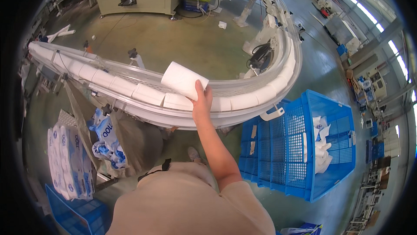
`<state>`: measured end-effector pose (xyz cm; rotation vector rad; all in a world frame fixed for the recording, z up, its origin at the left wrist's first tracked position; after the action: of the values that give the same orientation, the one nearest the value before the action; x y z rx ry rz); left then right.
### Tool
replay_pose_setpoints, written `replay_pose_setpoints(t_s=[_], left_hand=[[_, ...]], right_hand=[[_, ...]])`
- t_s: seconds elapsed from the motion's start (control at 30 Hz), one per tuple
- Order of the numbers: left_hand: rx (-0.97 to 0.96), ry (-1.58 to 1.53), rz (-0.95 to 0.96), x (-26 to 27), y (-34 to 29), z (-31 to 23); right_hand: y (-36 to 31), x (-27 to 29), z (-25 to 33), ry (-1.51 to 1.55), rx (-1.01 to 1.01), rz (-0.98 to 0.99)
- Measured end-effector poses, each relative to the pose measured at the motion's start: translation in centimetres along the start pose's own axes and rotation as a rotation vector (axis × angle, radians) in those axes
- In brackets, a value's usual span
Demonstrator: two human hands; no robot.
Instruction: The person takes cylindrical white rolls from a large bag and a conveyor belt, placing them into plastic packaging sleeves and then positioning the filled packs on a small platform.
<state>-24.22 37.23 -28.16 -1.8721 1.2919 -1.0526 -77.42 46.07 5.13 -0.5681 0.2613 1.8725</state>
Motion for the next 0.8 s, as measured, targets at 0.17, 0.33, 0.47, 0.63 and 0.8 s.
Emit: replay_pose_setpoints(t_s=[0.17,0.33,0.47,0.63,0.8], left_hand=[[-0.092,0.429,0.013,-0.2,3.0,1.3],[-0.251,0.757,0.024,0.1,6.1,2.0],[-0.497,1.079,-0.02,0.2,7.8,2.4],[-0.212,0.62,-0.037,0.7,5.2,1.3],[-0.116,0.166,-0.086,0.4,1.1,-4.0]], right_hand=[[-0.4,0.9,0.2,-0.001,0.027,-0.021],[-0.5,0.9,0.1,-0.018,0.054,-0.036],[-0.7,0.3,0.1,-0.017,0.04,-0.015],[-0.7,0.6,0.1,0.0,0.056,0.0],[-0.3,1.0,0.3,-0.013,0.059,-0.013]])
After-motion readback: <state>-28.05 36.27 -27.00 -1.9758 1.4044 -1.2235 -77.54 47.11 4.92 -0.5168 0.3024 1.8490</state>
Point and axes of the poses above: each hand's wrist, its own y-axis towards the middle knuckle, its own x-axis out of the back of the hand, z = x × y, the point moved 2 cm from there along y, towards the middle knuckle, and after that the axes turned 7 degrees about -y, right-handed, at the moved point
